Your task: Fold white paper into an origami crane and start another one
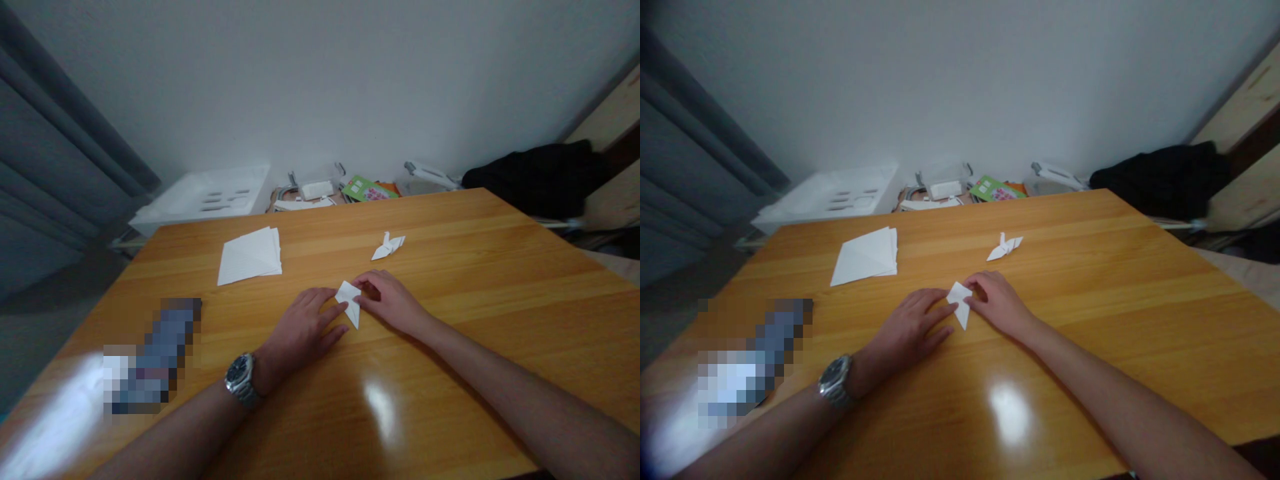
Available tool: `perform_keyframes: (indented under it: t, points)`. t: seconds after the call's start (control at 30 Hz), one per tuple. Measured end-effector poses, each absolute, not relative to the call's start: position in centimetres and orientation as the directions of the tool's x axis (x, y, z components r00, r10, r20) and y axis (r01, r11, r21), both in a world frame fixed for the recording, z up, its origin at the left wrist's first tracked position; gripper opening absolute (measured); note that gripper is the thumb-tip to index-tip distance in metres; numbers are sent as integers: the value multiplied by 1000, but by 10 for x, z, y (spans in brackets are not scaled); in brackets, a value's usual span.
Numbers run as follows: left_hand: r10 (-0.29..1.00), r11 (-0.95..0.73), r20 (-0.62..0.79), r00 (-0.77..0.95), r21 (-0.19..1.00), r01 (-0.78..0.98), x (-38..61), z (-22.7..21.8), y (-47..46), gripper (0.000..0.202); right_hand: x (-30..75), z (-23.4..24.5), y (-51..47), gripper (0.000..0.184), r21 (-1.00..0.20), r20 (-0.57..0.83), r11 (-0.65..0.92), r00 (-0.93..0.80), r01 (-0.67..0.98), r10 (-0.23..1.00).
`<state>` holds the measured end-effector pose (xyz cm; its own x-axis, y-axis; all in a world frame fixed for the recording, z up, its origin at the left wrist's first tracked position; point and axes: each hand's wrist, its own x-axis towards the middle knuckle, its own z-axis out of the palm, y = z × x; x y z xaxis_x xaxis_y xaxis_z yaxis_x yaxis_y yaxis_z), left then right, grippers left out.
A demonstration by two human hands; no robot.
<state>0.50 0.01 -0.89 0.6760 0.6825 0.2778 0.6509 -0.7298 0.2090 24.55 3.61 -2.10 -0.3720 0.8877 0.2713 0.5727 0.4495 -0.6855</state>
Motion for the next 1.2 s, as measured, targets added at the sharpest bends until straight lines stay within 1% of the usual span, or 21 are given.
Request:
perform_keyframes:
  t: [0.2,0.3,0.37,0.47,0.5,0.57,0.67,0.73,0.83,1.03,1.2]
  points:
    - [680,-733,314,663,250,633,4,-12,1,36,242,-24,33,19,-817,254,377,-313,438,915]
    - [702,-712,317,638,320,625,5,-10,1,40,241,-25,32,17,-887,225,318,-288,334,931]
    - [751,-658,314,580,424,622,7,-8,0,45,239,-23,31,18,-927,201,270,-263,260,944]
    - [863,-503,326,386,627,595,12,-7,0,43,235,-20,28,24,-959,172,215,-226,183,959]
    - [892,-446,303,335,702,554,14,-8,1,41,234,-19,26,26,-967,160,198,-220,163,962]
    - [925,-344,230,302,843,414,18,-9,1,32,230,-17,23,28,-979,129,160,-224,124,966]
    - [940,-208,129,316,951,229,22,-12,2,25,225,-16,18,30,-991,90,112,-248,76,965]
    - [949,-134,81,305,979,156,23,-13,2,24,223,-15,16,30,-994,74,92,-256,56,964]
    - [961,-80,45,274,990,116,23,-13,1,23,221,-12,13,29,-997,57,68,-268,33,962]
    - [961,-55,36,274,997,60,26,-9,0,20,219,-7,8,26,-999,5,20,-323,42,946]
    - [952,-72,53,301,996,52,26,-9,-1,19,217,-5,5,22,-996,22,49,-318,77,948]
